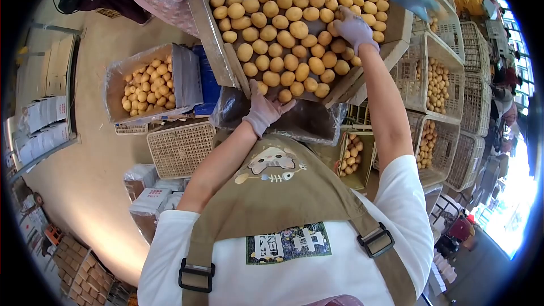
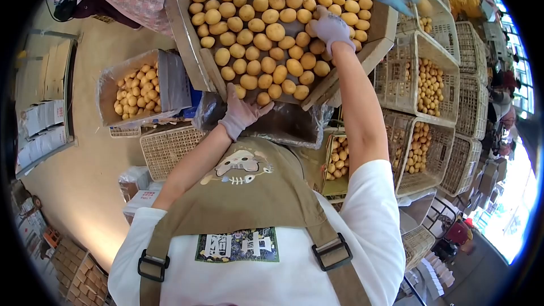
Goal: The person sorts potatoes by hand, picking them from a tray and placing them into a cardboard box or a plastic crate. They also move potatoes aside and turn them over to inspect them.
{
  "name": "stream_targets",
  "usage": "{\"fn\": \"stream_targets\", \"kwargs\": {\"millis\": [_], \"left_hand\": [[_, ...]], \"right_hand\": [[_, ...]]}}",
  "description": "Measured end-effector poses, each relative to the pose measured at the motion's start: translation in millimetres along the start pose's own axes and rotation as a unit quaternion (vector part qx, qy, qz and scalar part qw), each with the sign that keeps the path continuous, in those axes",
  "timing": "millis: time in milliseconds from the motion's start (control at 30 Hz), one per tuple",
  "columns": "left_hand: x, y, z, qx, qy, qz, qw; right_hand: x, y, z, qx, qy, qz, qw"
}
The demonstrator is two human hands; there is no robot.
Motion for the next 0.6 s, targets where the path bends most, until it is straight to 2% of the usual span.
{"fn": "stream_targets", "kwargs": {"millis": [67,167,267,367,400,433,467,500,533,567,600], "left_hand": [[2,2,0,0.002,-0.004,0.008,1.000],[4,2,2,-0.003,-0.004,0.002,1.000],[-4,-3,3,-0.008,-0.009,-0.013,1.000],[-1,-5,3,-0.014,-0.003,-0.022,1.000],[0,-3,5,-0.019,0.000,-0.028,0.999],[0,-1,6,-0.024,-0.002,-0.023,0.999],[-1,-1,5,-0.024,-0.004,-0.017,1.000],[-1,-2,4,-0.022,-0.006,-0.009,1.000],[1,-2,4,-0.029,-0.006,-0.021,0.999],[2,-1,5,-0.024,0.000,-0.024,0.999],[3,0,5,-0.021,0.005,-0.027,0.999]], "right_hand": [[-10,5,3,-0.043,0.027,-0.007,0.999],[-12,-4,-2,-0.161,0.124,-0.106,0.973],[-10,10,15,-0.124,0.014,-0.071,0.990],[22,-13,-5,-0.069,0.001,-0.060,0.996],[28,8,15,-0.117,-0.052,0.020,0.992],[52,3,16,-0.138,-0.100,0.119,0.978],[81,-17,11,-0.153,-0.189,0.194,0.950],[100,-27,21,-0.088,-0.258,0.241,0.931],[121,-47,31,-0.055,-0.342,0.294,0.891],[135,-71,48,-0.018,-0.363,0.299,0.882],[125,-66,108,0.145,-0.290,0.311,0.893]]}}
Point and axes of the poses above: each hand's wrist, its own x-axis away from the middle knuckle, its own y-axis out of the palm, z = x × y, the point moved 1 cm from there along -x, towards the middle knuckle, and after that the axes turned 10 degrees about z, right-handed, at the moved point
